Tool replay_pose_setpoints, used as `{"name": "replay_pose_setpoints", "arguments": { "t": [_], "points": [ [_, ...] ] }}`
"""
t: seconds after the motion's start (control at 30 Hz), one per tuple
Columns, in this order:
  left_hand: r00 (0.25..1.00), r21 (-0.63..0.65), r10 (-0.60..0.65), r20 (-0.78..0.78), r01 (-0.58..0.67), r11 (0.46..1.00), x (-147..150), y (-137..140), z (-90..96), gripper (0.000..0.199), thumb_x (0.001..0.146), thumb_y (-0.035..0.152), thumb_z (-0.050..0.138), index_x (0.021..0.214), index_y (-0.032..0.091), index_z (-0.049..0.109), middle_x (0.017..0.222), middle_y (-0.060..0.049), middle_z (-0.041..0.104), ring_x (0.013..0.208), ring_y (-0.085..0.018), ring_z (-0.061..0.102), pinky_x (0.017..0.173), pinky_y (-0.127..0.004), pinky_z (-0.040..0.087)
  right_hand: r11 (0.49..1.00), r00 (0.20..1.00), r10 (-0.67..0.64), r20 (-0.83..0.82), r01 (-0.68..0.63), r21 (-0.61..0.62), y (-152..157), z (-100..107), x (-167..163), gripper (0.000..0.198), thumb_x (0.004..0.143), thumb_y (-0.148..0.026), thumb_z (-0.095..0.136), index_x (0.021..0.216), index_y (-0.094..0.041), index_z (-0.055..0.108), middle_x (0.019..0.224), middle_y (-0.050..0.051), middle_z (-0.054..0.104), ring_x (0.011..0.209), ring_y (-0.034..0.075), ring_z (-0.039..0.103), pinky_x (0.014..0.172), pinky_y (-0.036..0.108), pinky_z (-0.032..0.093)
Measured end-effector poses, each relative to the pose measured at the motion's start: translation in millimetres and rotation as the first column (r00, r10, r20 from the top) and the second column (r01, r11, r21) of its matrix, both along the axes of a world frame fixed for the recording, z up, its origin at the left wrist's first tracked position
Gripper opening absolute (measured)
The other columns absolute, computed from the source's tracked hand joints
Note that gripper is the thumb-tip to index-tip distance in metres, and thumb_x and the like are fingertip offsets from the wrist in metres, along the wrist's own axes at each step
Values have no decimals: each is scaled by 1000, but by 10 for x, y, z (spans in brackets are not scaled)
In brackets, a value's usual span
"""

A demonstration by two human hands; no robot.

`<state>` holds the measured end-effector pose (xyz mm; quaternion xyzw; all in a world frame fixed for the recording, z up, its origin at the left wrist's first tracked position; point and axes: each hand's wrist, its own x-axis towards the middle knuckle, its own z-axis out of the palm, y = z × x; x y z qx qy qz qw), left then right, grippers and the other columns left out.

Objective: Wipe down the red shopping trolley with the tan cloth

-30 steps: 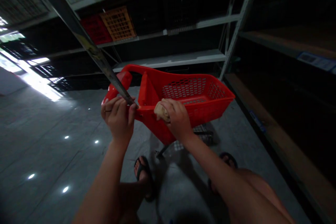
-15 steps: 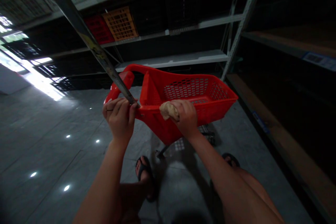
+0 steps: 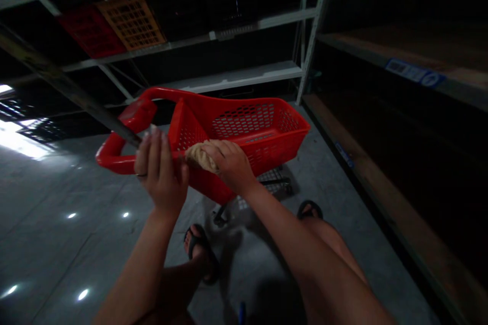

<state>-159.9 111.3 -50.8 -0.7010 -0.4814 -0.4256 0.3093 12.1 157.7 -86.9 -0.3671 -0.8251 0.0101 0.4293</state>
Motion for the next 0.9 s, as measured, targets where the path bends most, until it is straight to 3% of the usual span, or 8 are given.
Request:
{"name": "replay_pose_setpoints", "arguments": {
  "t": [0.17,0.33,0.47,0.6,0.7,0.8,0.9],
  "points": [
    [973,-187,-179,-145,150,971,246,141,-88,55,99,20,51,153,24,46,148,-7,59,138,-23,55,121,-43,37,987,984,-158,81,159,-12,266,-256,855,37,91,-17,55,127,-22,64,126,10,70,117,25,59,103,42,46],
    [983,-315,-158,-95,121,941,464,245,-170,39,101,28,50,138,23,62,131,-8,71,121,-26,65,118,-50,37,913,904,-405,135,409,-1,423,-349,1549,38,86,-18,60,123,-22,65,123,9,70,116,28,55,103,45,42],
    [988,-313,-124,-95,89,946,519,272,-184,34,101,30,49,129,24,67,122,-8,75,113,-26,67,114,-49,39,885,884,-461,80,465,-35,408,-309,1378,33,86,-18,60,119,-21,66,121,10,70,118,29,52,103,46,42],
    [987,-296,-97,-125,56,954,554,284,-214,33,101,26,47,127,23,68,121,-8,75,111,-26,67,112,-47,39,957,957,-278,78,283,-59,226,-158,768,31,93,-17,55,122,-18,65,122,10,70,116,26,54,104,40,44],
    [982,-282,-83,-167,33,959,574,297,-245,34,101,20,44,126,22,68,122,-8,75,111,-26,66,111,-45,38,982,977,-170,125,178,-56,118,-16,522,34,97,-19,52,129,-15,61,126,10,69,117,24,55,105,37,42],
    [982,-248,-56,-179,10,969,574,317,-258,29,101,23,48,120,23,70,115,-6,77,105,-25,67,106,-44,38,984,967,-151,204,167,-60,180,3,686,31,98,-20,51,126,-20,64,121,8,71,111,23,58,100,38,42],
    [983,-213,-58,-173,20,977,559,342,-256,25,101,28,52,115,24,72,107,-5,79,99,-23,69,104,-42,38,967,944,-230,237,249,-53,356,-121,1185,29,95,-19,55,121,-22,67,118,8,73,109,24,59,97,39,41]
  ]
}}
